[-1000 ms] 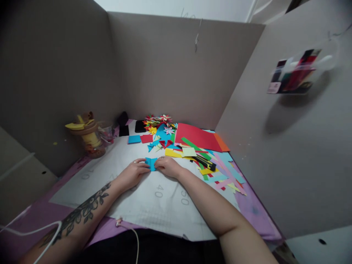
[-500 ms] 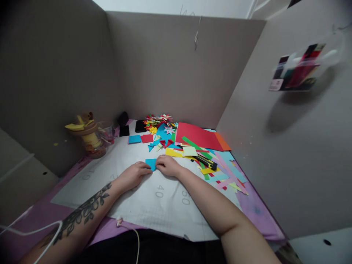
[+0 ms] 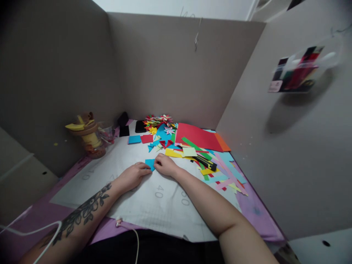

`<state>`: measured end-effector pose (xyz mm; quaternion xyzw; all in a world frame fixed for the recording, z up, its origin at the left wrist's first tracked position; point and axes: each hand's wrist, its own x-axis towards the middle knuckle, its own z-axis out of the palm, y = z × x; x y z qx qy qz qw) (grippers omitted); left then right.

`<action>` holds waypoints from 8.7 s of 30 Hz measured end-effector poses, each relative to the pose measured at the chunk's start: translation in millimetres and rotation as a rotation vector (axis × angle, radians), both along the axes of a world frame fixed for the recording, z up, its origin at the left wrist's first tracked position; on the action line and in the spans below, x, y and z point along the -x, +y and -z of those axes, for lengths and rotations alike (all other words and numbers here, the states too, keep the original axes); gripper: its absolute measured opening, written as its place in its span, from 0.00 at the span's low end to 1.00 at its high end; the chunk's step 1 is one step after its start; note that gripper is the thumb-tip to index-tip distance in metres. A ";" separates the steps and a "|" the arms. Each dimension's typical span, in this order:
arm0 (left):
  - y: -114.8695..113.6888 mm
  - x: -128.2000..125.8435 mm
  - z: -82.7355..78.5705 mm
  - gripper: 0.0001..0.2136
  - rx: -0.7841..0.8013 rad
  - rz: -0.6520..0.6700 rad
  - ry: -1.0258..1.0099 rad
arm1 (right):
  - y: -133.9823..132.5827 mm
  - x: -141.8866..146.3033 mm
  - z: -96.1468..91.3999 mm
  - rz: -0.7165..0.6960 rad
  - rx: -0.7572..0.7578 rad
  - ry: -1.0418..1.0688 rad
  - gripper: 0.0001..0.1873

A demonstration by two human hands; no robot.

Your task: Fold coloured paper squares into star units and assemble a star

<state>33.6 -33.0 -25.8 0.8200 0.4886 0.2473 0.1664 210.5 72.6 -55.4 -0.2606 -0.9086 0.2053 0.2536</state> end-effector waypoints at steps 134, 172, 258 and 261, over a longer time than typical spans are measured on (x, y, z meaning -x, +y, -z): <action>24.7 13.9 0.0 0.10 -0.042 -0.245 0.152 | -12.9 -9.8 -12.3 -0.335 -0.237 -0.144 0.20; 43.2 23.4 18.0 0.10 0.001 -0.286 -0.052 | -25.7 -0.4 -17.3 -0.268 -0.272 -0.233 0.18; 25.5 4.4 5.4 0.16 0.558 -0.313 -0.854 | -22.3 0.0 -10.2 0.009 -0.427 0.026 0.09; 24.9 5.6 4.5 0.15 0.549 -0.272 -0.816 | -23.1 0.6 -9.6 -0.019 -0.421 0.063 0.10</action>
